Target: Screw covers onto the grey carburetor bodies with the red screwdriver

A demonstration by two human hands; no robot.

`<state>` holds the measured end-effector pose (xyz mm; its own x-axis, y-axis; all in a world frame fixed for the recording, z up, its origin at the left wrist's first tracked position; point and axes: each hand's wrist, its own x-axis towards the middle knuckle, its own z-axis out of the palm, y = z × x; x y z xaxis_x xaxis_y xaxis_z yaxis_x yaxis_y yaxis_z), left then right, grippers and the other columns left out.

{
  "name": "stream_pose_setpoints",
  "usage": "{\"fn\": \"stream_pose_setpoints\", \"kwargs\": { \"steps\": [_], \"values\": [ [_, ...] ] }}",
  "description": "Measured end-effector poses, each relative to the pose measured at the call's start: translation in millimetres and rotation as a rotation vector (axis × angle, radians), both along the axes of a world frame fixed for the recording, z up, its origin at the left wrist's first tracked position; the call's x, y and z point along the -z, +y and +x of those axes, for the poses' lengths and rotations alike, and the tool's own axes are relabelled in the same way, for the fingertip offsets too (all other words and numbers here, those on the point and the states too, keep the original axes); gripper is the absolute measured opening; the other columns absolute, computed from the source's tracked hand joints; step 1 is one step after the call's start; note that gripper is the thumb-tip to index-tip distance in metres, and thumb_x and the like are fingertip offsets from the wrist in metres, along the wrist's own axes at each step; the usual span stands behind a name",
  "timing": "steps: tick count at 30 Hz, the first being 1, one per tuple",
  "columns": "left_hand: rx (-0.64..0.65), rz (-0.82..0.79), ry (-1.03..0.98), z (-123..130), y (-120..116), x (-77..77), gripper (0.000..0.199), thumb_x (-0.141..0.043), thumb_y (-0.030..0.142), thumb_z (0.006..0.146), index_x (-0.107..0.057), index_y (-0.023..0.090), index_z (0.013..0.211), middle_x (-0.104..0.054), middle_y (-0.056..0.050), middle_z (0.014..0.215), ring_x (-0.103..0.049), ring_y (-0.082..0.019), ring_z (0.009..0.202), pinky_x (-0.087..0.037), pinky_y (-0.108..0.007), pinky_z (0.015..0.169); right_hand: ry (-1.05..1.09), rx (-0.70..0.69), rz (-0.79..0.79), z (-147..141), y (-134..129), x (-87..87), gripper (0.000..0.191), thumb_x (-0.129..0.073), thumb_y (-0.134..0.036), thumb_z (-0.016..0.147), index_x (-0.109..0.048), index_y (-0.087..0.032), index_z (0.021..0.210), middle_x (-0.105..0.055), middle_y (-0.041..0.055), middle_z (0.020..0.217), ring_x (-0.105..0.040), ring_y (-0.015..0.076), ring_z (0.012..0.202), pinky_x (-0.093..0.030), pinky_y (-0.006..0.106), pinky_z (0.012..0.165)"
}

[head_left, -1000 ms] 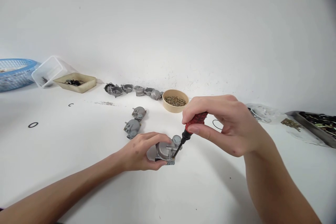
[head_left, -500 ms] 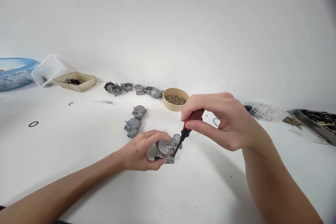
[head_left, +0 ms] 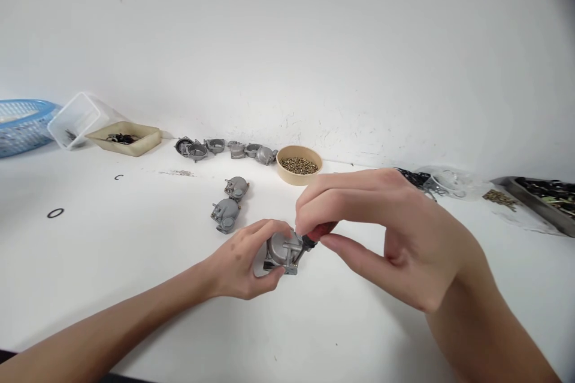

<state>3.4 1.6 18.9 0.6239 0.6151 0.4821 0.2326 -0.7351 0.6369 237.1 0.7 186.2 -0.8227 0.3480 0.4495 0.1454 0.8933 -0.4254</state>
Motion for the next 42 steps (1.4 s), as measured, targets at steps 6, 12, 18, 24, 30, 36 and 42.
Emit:
{"fn": "stream_pose_setpoints", "kwargs": {
  "steps": [6, 12, 18, 24, 30, 36, 42],
  "values": [
    [-0.057, -0.04, -0.026, 6.5, -2.1, 10.5, 0.045, -0.073, 0.039, 0.094, -0.049, 0.025, 0.129, -0.063, -0.005, 0.109, -0.065, -0.025, 0.092, -0.055, -0.033, 0.075, -0.006, 0.008, 0.015, -0.1, -5.5, 0.8, 0.034, -0.046, -0.001, 0.087, -0.058, -0.024, 0.11, -0.068, 0.0024, 0.093, -0.063, 0.014, 0.078, -0.048, 0.026, 0.065],
    [-0.03, -0.067, -0.075, 8.7, 0.9, 14.3, 0.04, -0.073, 0.04, 0.096, -0.051, 0.024, 0.125, -0.062, -0.004, 0.102, -0.063, -0.024, 0.089, -0.054, -0.034, 0.076, -0.06, 0.035, 0.05, 2.3, -3.9, 4.4, 0.038, -0.048, -0.005, 0.091, -0.056, -0.024, 0.123, -0.069, 0.0021, 0.093, -0.061, 0.0137, 0.075, -0.046, 0.027, 0.066],
    [0.05, -0.152, -0.143, 9.1, 1.5, 12.3, 0.036, -0.074, 0.035, 0.096, -0.053, 0.023, 0.123, -0.063, -0.005, 0.106, -0.063, -0.019, 0.079, -0.056, -0.031, 0.067, -0.088, 0.114, 0.051, -1.1, -6.8, 6.0, 0.033, -0.05, -0.009, 0.096, -0.057, -0.027, 0.122, -0.07, -0.0001, 0.094, -0.061, 0.0119, 0.073, -0.046, 0.024, 0.065],
    [0.002, -0.207, -0.144, 10.2, -0.3, 10.8, 0.034, -0.075, 0.036, 0.094, -0.056, 0.021, 0.119, -0.064, -0.005, 0.101, -0.064, -0.024, 0.086, -0.059, -0.037, 0.072, -0.064, 0.075, 0.064, -1.2, -7.6, 6.8, 0.032, -0.053, -0.01, 0.094, -0.06, -0.028, 0.12, -0.072, 0.0009, 0.095, -0.064, 0.015, 0.08, -0.048, 0.026, 0.066],
    [-0.053, -0.223, -0.138, 10.9, -3.9, 8.8, 0.032, -0.074, 0.034, 0.092, -0.055, 0.023, 0.116, -0.063, -0.004, 0.102, -0.063, -0.023, 0.086, -0.057, -0.035, 0.067, -0.074, 0.132, 0.11, -3.9, -4.0, 12.4, 0.033, -0.055, -0.013, 0.097, -0.059, -0.028, 0.126, -0.07, -0.0012, 0.086, -0.06, 0.0119, 0.071, -0.046, 0.023, 0.062],
    [-0.009, -0.239, -0.18, 10.4, -2.1, 8.5, 0.033, -0.076, 0.029, 0.09, -0.055, 0.023, 0.115, -0.063, -0.005, 0.107, -0.064, -0.025, 0.094, -0.06, -0.038, 0.076, 0.003, 0.059, 0.037, -3.3, -4.0, 8.1, 0.051, -0.047, -0.009, 0.098, -0.05, -0.026, 0.147, -0.072, -0.0008, 0.093, -0.065, 0.0118, 0.082, -0.054, 0.026, 0.074],
    [0.095, -0.285, -0.14, 0.5, 4.6, 3.3, 0.05, -0.077, 0.028, 0.091, -0.052, 0.025, 0.133, -0.063, -0.009, 0.127, -0.063, -0.031, 0.113, -0.06, -0.046, 0.093, 0.079, 0.039, 0.039, -1.9, 5.4, 13.2, 0.038, -0.055, -0.015, 0.1, -0.063, -0.024, 0.136, -0.071, -0.0001, 0.087, -0.066, 0.0117, 0.081, -0.056, 0.027, 0.079]
  ]
}}
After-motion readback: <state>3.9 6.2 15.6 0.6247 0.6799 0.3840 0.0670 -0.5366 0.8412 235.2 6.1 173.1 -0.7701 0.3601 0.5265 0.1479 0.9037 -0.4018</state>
